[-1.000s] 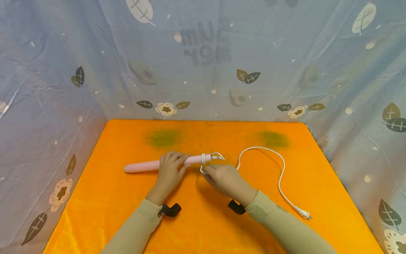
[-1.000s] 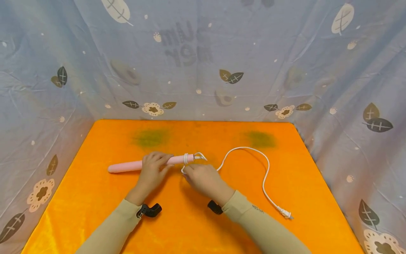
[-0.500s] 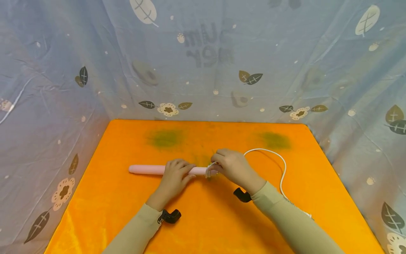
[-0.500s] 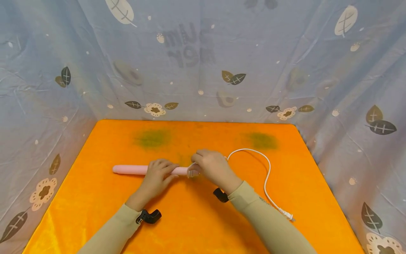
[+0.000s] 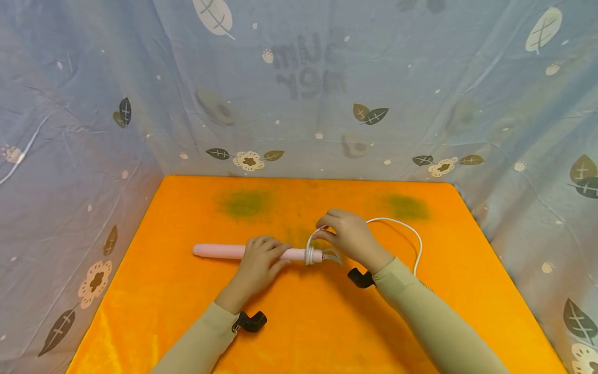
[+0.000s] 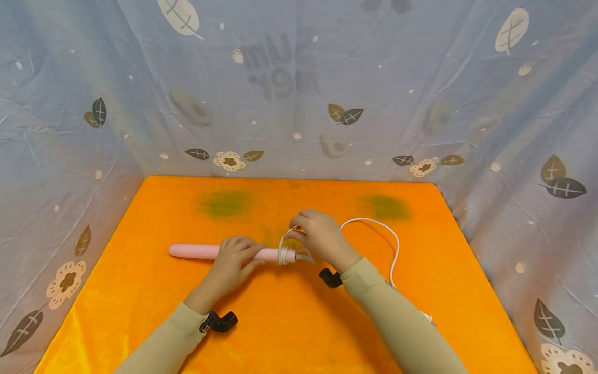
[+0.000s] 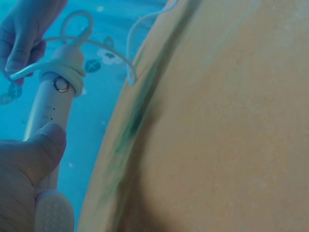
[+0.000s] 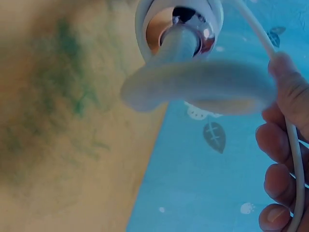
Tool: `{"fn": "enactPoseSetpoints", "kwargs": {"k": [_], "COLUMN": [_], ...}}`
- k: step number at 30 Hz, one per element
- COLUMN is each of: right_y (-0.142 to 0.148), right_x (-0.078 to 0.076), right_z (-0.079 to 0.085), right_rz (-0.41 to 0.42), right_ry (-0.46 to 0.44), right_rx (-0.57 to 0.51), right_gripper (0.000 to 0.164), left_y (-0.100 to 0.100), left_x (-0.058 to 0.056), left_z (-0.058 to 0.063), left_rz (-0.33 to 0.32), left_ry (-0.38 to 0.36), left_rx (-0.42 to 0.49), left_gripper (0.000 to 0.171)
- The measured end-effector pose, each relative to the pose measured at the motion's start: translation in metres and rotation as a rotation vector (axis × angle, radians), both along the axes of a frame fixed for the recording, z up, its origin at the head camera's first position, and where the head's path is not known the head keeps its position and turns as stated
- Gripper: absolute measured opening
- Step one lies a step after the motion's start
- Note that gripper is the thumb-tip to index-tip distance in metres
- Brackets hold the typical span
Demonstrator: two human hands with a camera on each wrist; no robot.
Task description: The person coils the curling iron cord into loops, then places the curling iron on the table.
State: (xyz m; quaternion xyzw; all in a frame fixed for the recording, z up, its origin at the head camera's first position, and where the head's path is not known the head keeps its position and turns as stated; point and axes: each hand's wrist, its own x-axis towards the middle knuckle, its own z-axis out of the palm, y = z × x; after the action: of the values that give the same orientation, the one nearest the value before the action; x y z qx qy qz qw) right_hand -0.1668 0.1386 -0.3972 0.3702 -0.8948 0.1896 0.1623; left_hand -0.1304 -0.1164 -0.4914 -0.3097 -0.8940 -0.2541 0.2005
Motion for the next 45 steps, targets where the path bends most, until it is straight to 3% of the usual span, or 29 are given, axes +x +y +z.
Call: {"fn": "enactPoseSetpoints", "kwargs": {"k": [7, 13, 24, 27, 29, 34, 39, 45], "right_y": [0.004, 0.011, 0.011, 0.008, 0.004, -0.005, -0.013, -0.02], "right_x": [-0.005, -0.01, -0.013, -0.008, -0.003, 0.007, 0.015, 0.026], "right_z": [-0.006, -0.013, -0.035, -0.041, -0.049, -0.074, -0.084, -0.078], "right_rz": [-0.056, -0.116, -0.043, -0.021, -0.013, -0.049, -0.03, -0.036], "right_ry": [-0.075, -0.16, -0.242, -0.265, -0.22, -0.048, -0.06, -0.036], "right_rx": [-0.011, -0.04, -0.046, -0.042, -0.055, -0.044, -0.044, -0.036], "right_gripper": [0.018, 0.014, 0.023, 0.015, 0.004, 0.012, 0.003, 0.021], "left_y": [0.001, 0.0, -0.003, -0.003, -0.003, -0.001, 0.001, 0.004], "left_x": [0.002, 0.002, 0.001, 0.0, -0.001, -0.004, -0.01, -0.014], "left_z": [0.001, 0.003, 0.008, 0.01, 0.012, 0.016, 0.018, 0.018], "left_rz": [-0.029, -0.038, -0.052, -0.041, -0.035, -0.008, 0.033, 0.083], "left_ry": [0.01, 0.07, 0.081, 0.079, 0.082, 0.072, 0.064, 0.078], "left_rx": [0.023, 0.061, 0.143, 0.177, 0.2, 0.245, 0.262, 0.264], "left_gripper": [0.035, 0.038, 0.039, 0.04, 0.043, 0.042, 0.041, 0.044]}}
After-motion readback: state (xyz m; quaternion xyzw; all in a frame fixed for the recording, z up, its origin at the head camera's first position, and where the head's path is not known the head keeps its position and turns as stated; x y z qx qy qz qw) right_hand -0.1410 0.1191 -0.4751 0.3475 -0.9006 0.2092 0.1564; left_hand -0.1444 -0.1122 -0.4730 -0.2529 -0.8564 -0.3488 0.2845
